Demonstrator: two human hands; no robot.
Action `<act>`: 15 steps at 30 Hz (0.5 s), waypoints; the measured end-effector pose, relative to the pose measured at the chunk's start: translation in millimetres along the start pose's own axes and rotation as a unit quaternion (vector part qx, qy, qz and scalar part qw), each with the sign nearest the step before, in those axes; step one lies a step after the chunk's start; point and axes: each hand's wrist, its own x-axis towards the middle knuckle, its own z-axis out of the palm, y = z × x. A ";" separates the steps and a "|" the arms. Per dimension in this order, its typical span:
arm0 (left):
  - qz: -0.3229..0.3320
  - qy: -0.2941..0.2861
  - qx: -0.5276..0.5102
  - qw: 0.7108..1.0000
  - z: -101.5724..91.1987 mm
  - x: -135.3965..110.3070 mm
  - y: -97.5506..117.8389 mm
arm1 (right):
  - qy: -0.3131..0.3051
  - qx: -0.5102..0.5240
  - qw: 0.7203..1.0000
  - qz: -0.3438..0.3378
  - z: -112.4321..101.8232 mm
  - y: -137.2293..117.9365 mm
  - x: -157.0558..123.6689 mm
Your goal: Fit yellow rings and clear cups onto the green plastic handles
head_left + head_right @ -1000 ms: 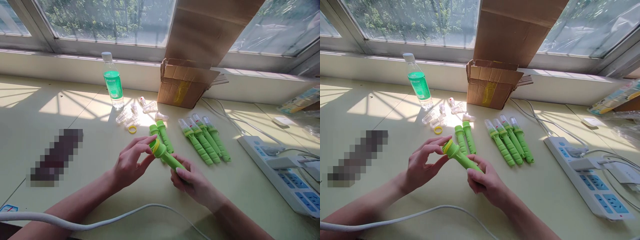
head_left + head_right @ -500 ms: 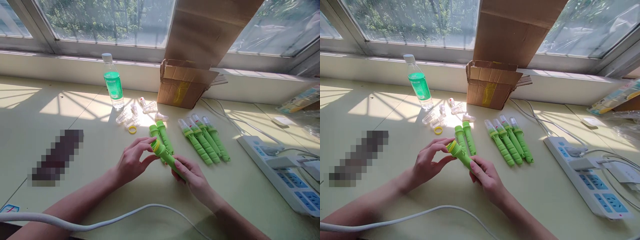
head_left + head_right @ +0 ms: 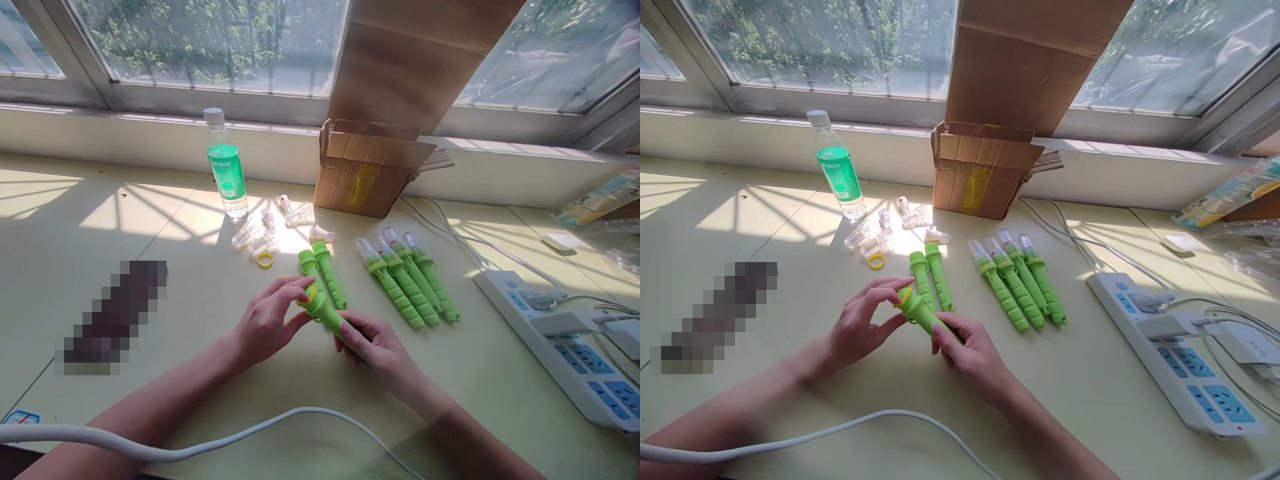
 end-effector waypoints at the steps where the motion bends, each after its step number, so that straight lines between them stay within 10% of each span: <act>1: 0.000 -0.002 0.004 1.000 0.7 -0.8 -0.1 | -0.005 -0.016 1.000 -0.002 -0.9 -1.0 0.0; 15: 0.009 -0.024 0.026 0.999 2.1 0.5 -0.5 | 0.000 0.070 0.995 0.073 -6.3 4.4 4.8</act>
